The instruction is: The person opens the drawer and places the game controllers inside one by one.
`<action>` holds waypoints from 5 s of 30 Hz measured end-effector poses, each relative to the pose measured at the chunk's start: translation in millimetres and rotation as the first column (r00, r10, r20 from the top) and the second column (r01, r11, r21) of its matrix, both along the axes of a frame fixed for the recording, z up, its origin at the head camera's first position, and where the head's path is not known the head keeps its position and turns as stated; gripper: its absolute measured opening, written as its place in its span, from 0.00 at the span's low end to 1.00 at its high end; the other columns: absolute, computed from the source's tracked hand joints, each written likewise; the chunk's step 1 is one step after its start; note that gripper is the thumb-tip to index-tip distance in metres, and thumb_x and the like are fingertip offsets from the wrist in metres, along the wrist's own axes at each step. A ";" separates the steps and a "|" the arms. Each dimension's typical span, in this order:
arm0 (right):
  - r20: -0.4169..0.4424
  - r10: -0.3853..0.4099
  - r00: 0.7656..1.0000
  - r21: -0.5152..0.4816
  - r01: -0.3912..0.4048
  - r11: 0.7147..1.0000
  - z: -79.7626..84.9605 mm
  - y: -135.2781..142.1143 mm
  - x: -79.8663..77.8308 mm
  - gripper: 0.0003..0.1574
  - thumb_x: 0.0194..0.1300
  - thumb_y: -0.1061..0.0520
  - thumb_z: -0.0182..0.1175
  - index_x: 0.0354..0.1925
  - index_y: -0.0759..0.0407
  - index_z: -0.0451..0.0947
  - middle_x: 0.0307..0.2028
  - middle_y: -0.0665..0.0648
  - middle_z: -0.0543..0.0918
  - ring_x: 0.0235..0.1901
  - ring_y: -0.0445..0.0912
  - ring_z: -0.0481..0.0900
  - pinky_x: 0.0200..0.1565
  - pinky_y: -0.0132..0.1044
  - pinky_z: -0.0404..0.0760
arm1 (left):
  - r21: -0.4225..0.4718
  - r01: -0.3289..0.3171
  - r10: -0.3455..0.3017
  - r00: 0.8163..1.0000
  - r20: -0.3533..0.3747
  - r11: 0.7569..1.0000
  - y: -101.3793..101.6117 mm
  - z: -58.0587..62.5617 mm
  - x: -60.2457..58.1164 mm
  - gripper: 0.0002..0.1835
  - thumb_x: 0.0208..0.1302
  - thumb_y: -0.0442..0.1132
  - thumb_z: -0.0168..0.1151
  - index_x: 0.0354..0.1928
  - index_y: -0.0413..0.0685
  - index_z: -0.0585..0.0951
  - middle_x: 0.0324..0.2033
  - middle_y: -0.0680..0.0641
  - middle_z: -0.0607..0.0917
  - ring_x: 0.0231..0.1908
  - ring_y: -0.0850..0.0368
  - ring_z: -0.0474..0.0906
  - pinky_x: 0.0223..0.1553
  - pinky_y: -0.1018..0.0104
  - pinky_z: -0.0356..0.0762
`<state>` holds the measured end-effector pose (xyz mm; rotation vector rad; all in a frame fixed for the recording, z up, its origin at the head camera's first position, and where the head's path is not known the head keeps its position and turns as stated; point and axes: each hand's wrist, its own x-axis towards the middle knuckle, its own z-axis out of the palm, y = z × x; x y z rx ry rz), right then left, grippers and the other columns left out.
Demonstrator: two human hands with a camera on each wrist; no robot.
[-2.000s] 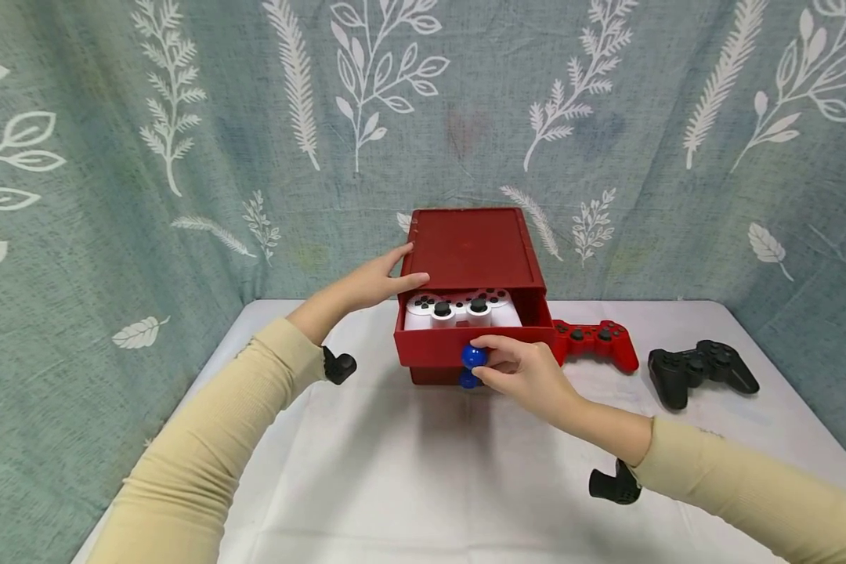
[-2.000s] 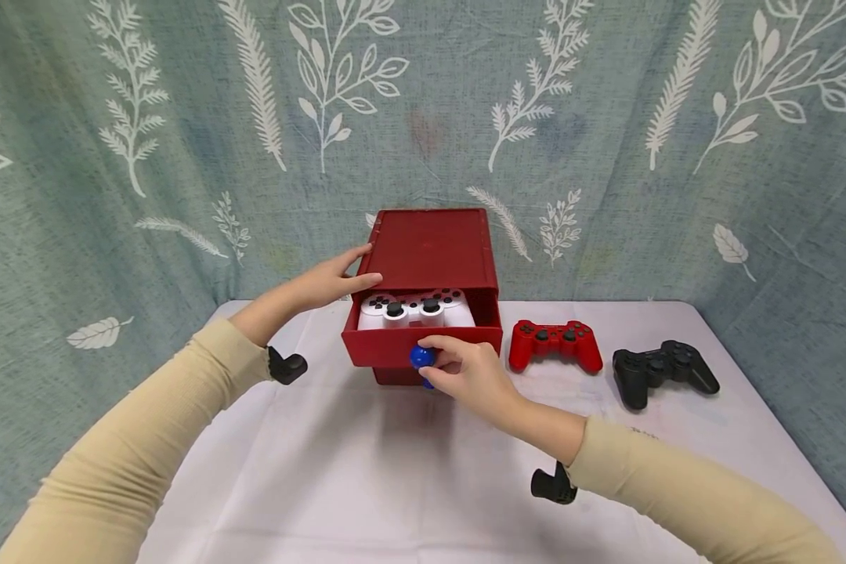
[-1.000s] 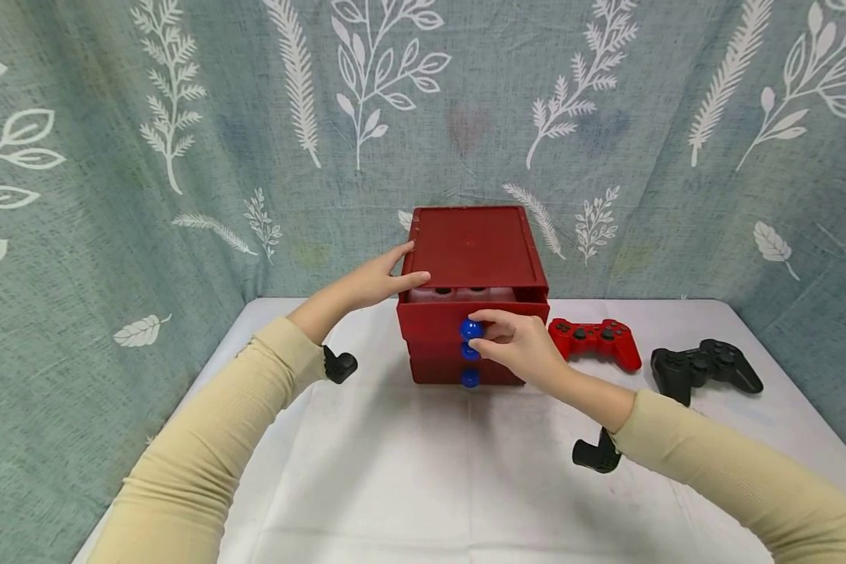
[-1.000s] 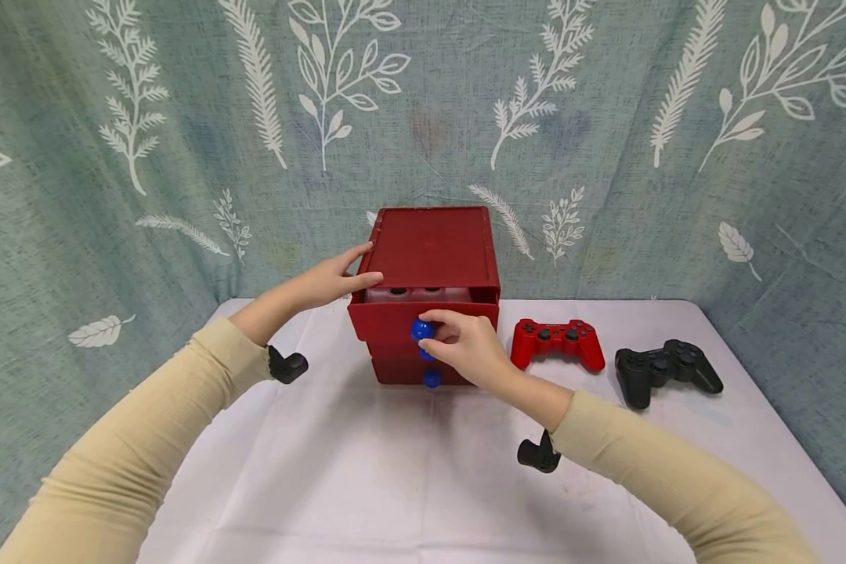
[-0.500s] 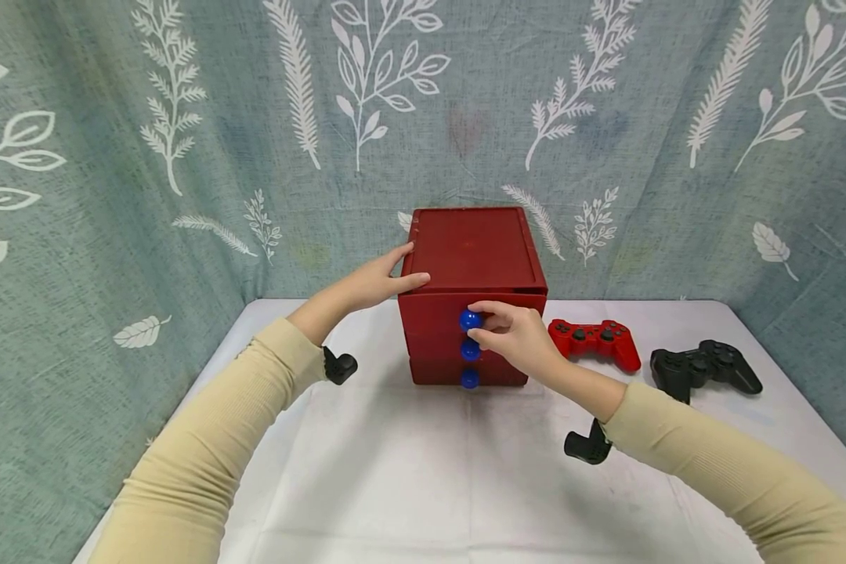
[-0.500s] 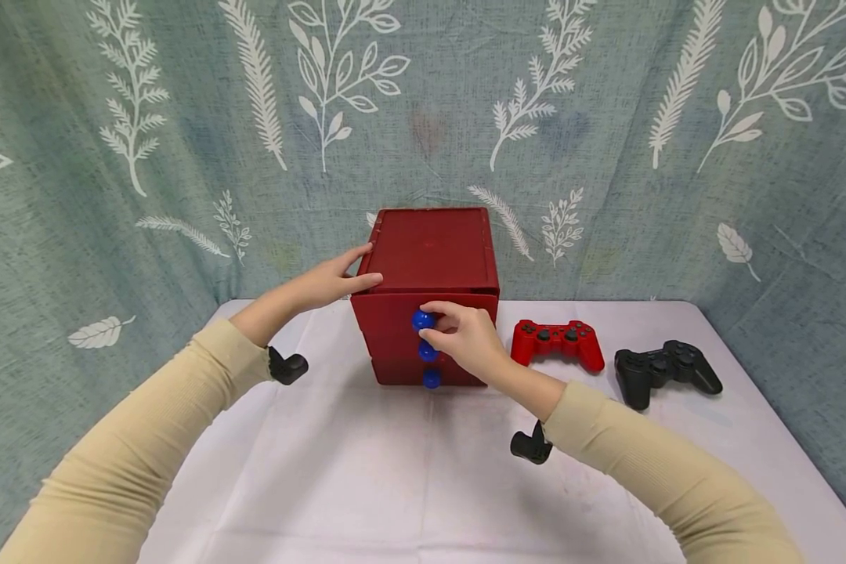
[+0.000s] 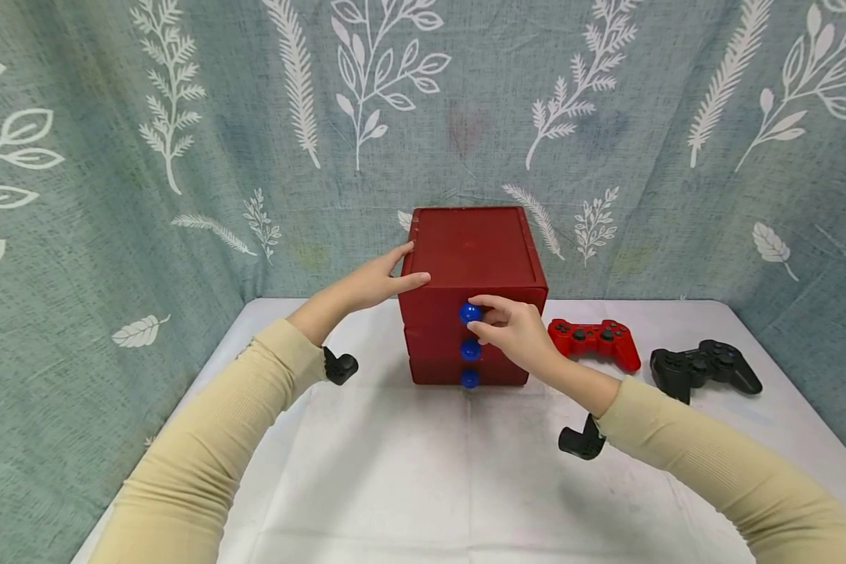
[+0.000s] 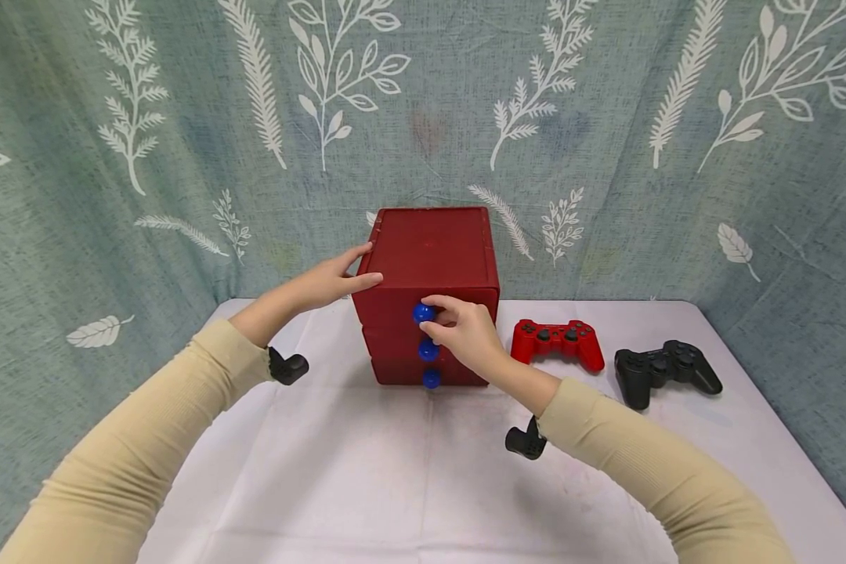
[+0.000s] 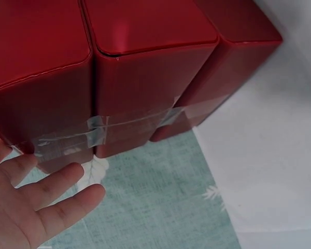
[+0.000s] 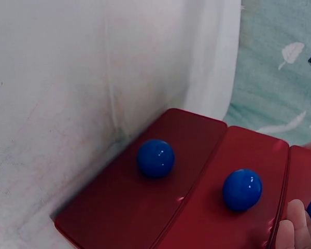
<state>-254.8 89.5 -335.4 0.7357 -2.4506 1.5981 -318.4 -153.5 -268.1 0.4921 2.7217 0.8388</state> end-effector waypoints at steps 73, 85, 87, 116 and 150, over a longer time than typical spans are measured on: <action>0.243 0.079 0.967 0.023 -0.087 0.996 -27.2 15.1 12.4 0.21 0.59 0.57 0.62 0.51 0.63 0.76 0.29 0.60 0.82 0.24 0.56 0.79 0.33 0.48 0.80 | 0.083 0.023 -0.022 1.000 -0.002 0.996 0.0 -5.3 0.8 0.47 0.59 0.68 0.47 0.72 0.59 0.40 0.71 0.50 0.41 0.70 0.50 0.38 0.65 0.44 0.47; 0.231 0.009 0.973 0.024 -0.015 1.000 -49.3 10.1 7.2 0.22 0.58 0.57 0.62 0.52 0.59 0.75 0.34 0.60 0.83 0.28 0.61 0.80 0.31 0.45 0.81 | 0.100 0.014 -0.016 1.000 0.025 0.995 4.4 7.5 15.0 0.43 0.64 0.63 0.46 0.72 0.56 0.39 0.71 0.47 0.42 0.70 0.47 0.40 0.64 0.43 0.48; 0.231 -0.003 0.973 0.022 -0.002 1.000 -52.4 8.4 6.8 0.23 0.58 0.57 0.62 0.53 0.60 0.75 0.35 0.61 0.83 0.27 0.59 0.80 0.30 0.44 0.81 | 0.097 0.010 -0.012 1.000 0.020 0.995 4.2 6.3 14.2 0.44 0.63 0.63 0.46 0.72 0.56 0.40 0.71 0.47 0.42 0.70 0.47 0.42 0.64 0.43 0.50; 0.152 -0.075 0.986 0.001 0.075 0.997 -64.3 -7.1 1.1 0.21 0.57 0.58 0.64 0.50 0.60 0.77 0.27 0.59 0.81 0.22 0.55 0.81 0.26 0.32 0.78 | 0.112 0.003 -0.005 1.000 0.019 0.994 -1.2 -10.9 -1.1 0.46 0.58 0.69 0.45 0.72 0.63 0.39 0.71 0.48 0.45 0.68 0.44 0.49 0.61 0.42 0.56; 0.244 -0.052 0.968 0.028 0.047 0.999 -57.3 -3.4 35.2 0.21 0.54 0.60 0.66 0.48 0.61 0.79 0.27 0.60 0.82 0.18 0.44 0.79 0.29 0.34 0.80 | 0.107 -0.012 0.010 1.000 0.016 0.994 -0.3 -9.9 1.2 0.46 0.60 0.68 0.46 0.72 0.60 0.40 0.70 0.46 0.49 0.67 0.44 0.52 0.60 0.43 0.59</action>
